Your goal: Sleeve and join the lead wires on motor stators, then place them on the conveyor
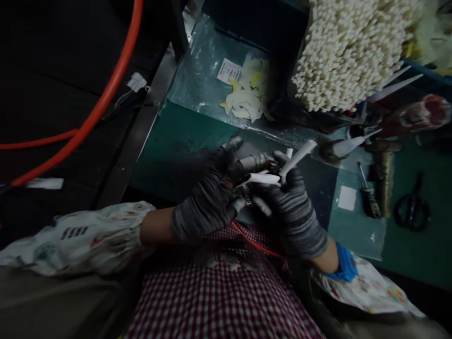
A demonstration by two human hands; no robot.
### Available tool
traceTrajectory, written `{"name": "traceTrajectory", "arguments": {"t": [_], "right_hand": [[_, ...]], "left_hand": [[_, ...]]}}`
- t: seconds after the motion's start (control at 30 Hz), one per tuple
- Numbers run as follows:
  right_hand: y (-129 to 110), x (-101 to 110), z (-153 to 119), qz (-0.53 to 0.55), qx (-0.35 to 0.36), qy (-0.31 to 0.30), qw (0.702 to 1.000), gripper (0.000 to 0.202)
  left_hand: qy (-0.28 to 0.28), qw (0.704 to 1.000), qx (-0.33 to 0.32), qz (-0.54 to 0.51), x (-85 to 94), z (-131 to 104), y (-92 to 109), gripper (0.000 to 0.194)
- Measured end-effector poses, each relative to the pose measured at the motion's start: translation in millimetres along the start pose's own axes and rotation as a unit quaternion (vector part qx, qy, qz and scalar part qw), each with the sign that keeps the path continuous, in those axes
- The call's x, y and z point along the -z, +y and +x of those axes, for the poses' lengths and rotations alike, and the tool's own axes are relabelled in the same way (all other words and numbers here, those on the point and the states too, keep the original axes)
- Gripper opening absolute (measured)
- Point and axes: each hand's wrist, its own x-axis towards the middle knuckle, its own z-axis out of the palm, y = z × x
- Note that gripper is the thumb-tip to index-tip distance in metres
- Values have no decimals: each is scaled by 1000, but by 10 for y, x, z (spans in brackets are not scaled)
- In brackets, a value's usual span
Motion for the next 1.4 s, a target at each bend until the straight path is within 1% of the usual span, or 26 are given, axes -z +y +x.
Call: {"name": "traceTrajectory", "arguments": {"t": [0.1, 0.17, 0.23, 0.27, 0.3, 0.33, 0.37, 0.4, 0.47, 0.5, 0.57, 0.6, 0.67, 0.7, 0.73, 0.8, 0.87, 0.9, 0.97, 1.03, 1.07, 1.17, 1.23, 1.3, 1.33, 1.4], "right_hand": [[-10, 129, 260, -10, 43, -36, 998, 37], [20, 183, 460, 8, 94, -66, 993, 30], [78, 176, 630, 20, 122, -74, 990, 26], [113, 146, 694, 23, 127, -67, 989, 25], [151, 103, 743, 26, 126, -56, 990, 24], [186, 51, 776, 27, 122, -39, 991, 23], [218, -2, 794, 27, 118, -15, 993, 23], [244, -48, 797, 25, 115, 12, 993, 23], [274, -85, 769, 16, 112, 67, 991, 25], [281, -62, 742, 12, 110, 90, 990, 27], [291, 77, 682, -12, 92, 148, 985, 32], [301, 186, 659, -39, 76, 196, 977, 33], [344, 446, 646, -107, 40, 303, 946, 28], [379, 577, 662, -145, 23, 345, 927, 23], [421, 695, 691, -182, 9, 371, 911, 20], [514, 869, 777, -236, -15, 376, 896, 19], [579, 943, 859, -270, -28, 364, 891, 23], [583, 946, 884, -263, -24, 361, 894, 22], [504, 911, 877, -194, 2, 366, 910, 16], [301, 859, 788, -105, 31, 384, 917, 10], [165, 837, 719, -56, 39, 401, 914, 8], [-264, 786, 485, 101, 25, 440, 892, 5], [-458, 724, 364, 184, 6, 379, 907, 8], [-521, 613, 284, 179, -13, 291, 940, 7], [-510, 543, 251, 150, -22, 272, 950, 7], [-447, 402, 166, 93, -37, 305, 947, 9]], "left_hand": [[-30, 999, -14, -32, 141, 134, -227, 74], [-77, 996, -22, -46, 245, 247, -426, 80], [-122, 992, -19, -26, 329, 339, -596, 85], [-121, 993, -15, 7, 358, 366, -650, 89], [-97, 994, -14, 55, 376, 378, -677, 92], [-60, 992, -19, 110, 385, 376, -676, 93], [-18, 985, -39, 165, 387, 365, -647, 87], [4, 976, -72, 207, 384, 349, -595, 72], [-9, 952, -162, 258, 372, 329, -450, 33], [-31, 941, -199, 272, 365, 329, -371, 25], [-59, 927, -227, 292, 352, 334, -236, 23], [-66, 923, -225, 304, 344, 327, -186, 19], [-78, 910, -232, 335, 320, 267, -119, 16], [-77, 899, -238, 359, 308, 212, -99, 19], [-70, 888, -244, 384, 299, 146, -83, 23], [-61, 867, -245, 430, 308, 17, -66, 33], [-70, 860, -242, 444, 357, -57, -80, 40], [-78, 860, -246, 440, 388, -66, -105, 42], [-78, 869, -264, 412, 436, -43, -198, 43], [-54, 887, -271, 369, 422, -16, -322, 39], [-38, 899, -268, 345, 384, -16, -377, 36], [35, 931, -198, 305, 169, -76, -444, 27], [77, 940, -138, 302, 9, -124, -418, 20], [75, 949, -110, 286, -104, -134, -400, 21], [62, 954, -115, 270, -138, -121, -410, 22], [39, 959, -140, 242, -171, -71, -471, 19]]}}
